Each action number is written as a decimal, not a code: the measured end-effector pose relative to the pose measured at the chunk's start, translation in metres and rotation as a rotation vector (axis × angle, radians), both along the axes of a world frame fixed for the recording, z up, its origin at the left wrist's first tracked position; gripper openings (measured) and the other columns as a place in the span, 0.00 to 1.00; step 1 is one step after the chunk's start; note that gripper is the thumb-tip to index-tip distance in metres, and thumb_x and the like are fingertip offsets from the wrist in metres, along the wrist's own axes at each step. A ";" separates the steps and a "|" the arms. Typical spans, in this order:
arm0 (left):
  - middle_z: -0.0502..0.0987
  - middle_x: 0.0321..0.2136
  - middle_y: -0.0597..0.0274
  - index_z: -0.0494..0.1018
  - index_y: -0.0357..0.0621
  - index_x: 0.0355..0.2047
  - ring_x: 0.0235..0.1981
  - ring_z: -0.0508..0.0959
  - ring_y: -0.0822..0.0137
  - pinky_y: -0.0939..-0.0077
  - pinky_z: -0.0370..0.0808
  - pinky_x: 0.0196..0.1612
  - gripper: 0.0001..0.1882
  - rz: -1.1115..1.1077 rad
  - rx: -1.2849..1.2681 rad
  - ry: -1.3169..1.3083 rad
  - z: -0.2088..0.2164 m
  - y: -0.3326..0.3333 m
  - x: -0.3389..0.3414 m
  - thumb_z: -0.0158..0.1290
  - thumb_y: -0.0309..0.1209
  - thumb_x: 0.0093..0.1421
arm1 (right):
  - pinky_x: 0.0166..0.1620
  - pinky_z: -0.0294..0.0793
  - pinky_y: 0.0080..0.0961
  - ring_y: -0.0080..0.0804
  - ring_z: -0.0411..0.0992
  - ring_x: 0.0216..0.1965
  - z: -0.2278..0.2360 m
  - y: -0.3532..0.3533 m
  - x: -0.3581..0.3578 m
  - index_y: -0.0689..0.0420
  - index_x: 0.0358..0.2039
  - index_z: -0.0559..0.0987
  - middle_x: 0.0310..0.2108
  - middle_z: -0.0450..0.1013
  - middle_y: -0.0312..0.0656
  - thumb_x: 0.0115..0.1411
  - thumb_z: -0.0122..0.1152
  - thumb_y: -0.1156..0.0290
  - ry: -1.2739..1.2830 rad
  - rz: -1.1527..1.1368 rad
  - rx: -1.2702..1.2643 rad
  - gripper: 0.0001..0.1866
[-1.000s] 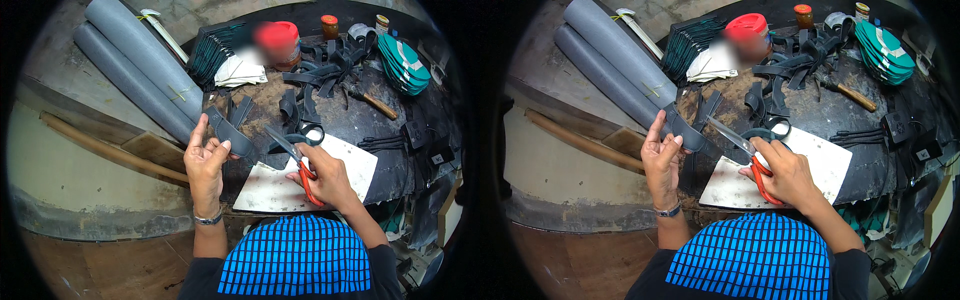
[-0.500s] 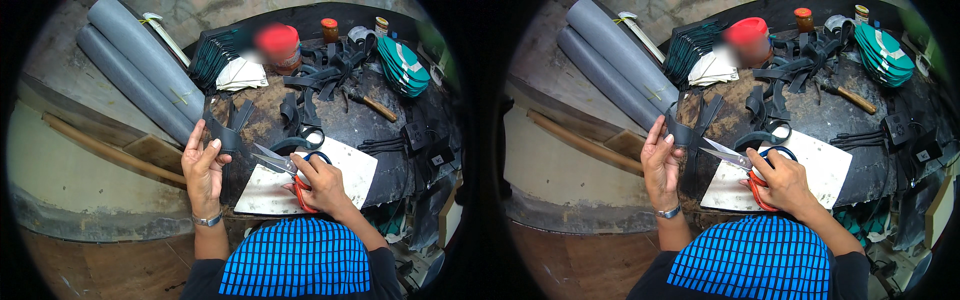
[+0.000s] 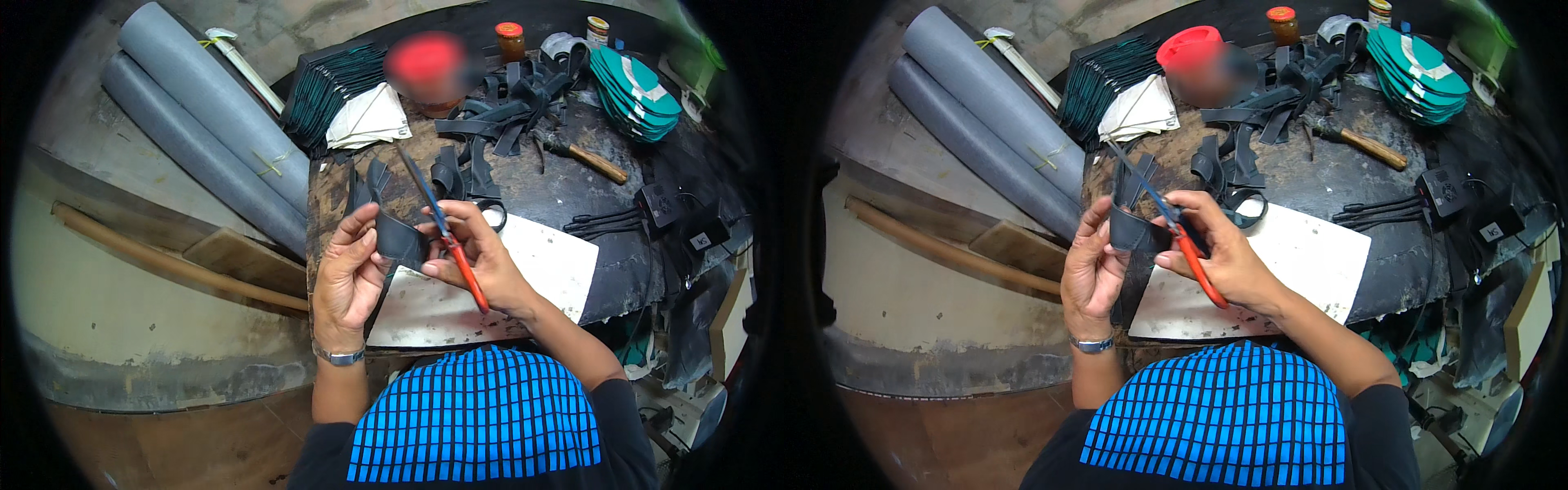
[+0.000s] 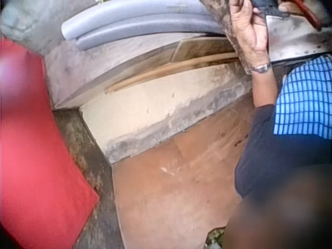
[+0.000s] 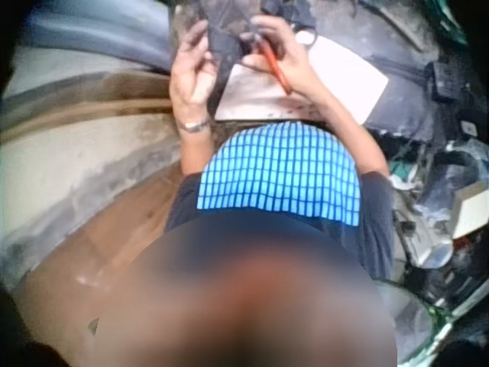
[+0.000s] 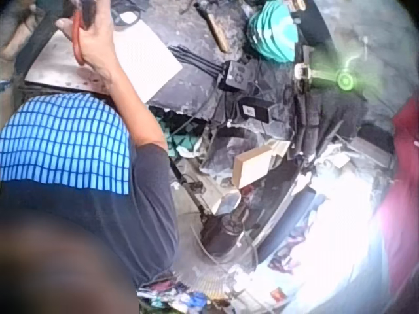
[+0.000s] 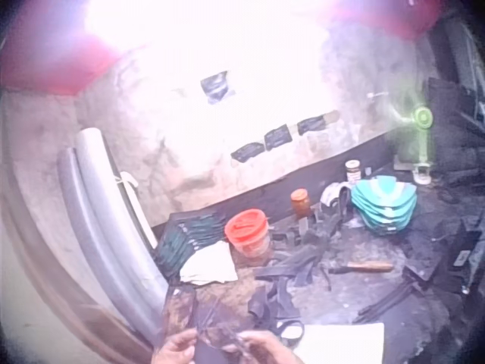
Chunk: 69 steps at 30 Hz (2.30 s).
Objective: The person uses shears to cut a long black rubber strap into shorter pieces. They repeatedly pick up the strap, align it, and trim sections, placing the cut pieces on the workbench.
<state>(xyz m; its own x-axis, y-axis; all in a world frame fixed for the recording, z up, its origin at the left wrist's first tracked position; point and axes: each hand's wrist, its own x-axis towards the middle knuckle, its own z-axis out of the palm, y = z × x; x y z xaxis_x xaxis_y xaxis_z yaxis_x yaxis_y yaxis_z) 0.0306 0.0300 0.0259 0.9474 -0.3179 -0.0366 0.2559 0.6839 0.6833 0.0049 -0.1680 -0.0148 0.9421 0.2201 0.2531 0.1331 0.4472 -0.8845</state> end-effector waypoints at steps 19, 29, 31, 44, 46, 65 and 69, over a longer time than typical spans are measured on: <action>0.80 0.31 0.51 0.69 0.37 0.57 0.31 0.81 0.69 0.79 0.80 0.33 0.26 -0.048 0.704 -0.357 0.022 -0.010 -0.021 0.54 0.14 0.57 | 0.41 0.70 0.15 0.15 0.69 0.38 0.003 -0.021 -0.010 0.55 0.55 0.66 0.39 0.72 0.34 0.55 0.65 0.83 0.116 -0.119 -0.244 0.28; 0.79 0.37 0.52 0.64 0.43 0.63 0.36 0.80 0.68 0.77 0.77 0.36 0.24 -0.012 1.050 -0.527 0.030 -0.017 0.019 0.49 0.32 0.67 | 0.24 0.59 0.13 0.12 0.62 0.21 0.010 -0.019 -0.021 0.56 0.53 0.67 0.24 0.64 0.27 0.55 0.66 0.79 0.337 -0.063 -0.082 0.26; 0.78 0.37 0.54 0.62 0.42 0.64 0.30 0.80 0.71 0.78 0.76 0.34 0.25 -0.181 1.093 -0.254 0.022 -0.019 -0.001 0.48 0.34 0.68 | 0.24 0.60 0.14 0.12 0.62 0.21 0.011 -0.021 -0.021 0.55 0.53 0.68 0.24 0.65 0.27 0.54 0.67 0.79 0.360 -0.067 -0.044 0.27; 0.72 0.53 0.57 0.66 0.35 0.58 0.36 0.78 0.79 0.88 0.79 0.32 0.27 0.353 0.703 -0.506 0.038 0.029 0.039 0.52 0.18 0.57 | 0.24 0.68 0.13 0.19 0.74 0.25 -0.012 -0.023 -0.020 0.57 0.56 0.63 0.34 0.78 0.43 0.63 0.57 0.72 0.293 -0.255 -0.168 0.23; 0.72 0.55 0.57 0.67 0.37 0.59 0.39 0.79 0.77 0.91 0.75 0.28 0.27 0.342 0.746 -0.573 0.050 0.046 0.058 0.51 0.17 0.57 | 0.21 0.65 0.12 0.17 0.69 0.20 -0.019 -0.031 -0.016 0.57 0.55 0.65 0.27 0.75 0.41 0.63 0.56 0.70 0.379 -0.280 -0.129 0.21; 0.76 0.43 0.55 0.78 0.40 0.46 0.46 0.72 0.54 0.64 0.69 0.52 0.19 0.121 1.564 -0.822 -0.057 0.015 0.039 0.60 0.27 0.52 | 0.17 0.63 0.13 0.20 0.66 0.15 -0.036 -0.042 -0.013 0.60 0.54 0.64 0.22 0.73 0.44 0.69 0.47 0.58 0.376 -0.335 -0.022 0.21; 0.73 0.41 0.53 0.75 0.42 0.49 0.47 0.71 0.56 0.62 0.65 0.53 0.22 0.101 1.588 -1.295 -0.059 -0.052 0.020 0.60 0.26 0.51 | 0.16 0.63 0.13 0.20 0.65 0.15 -0.039 -0.048 -0.012 0.60 0.55 0.64 0.22 0.72 0.43 0.72 0.36 0.48 0.421 -0.353 0.195 0.27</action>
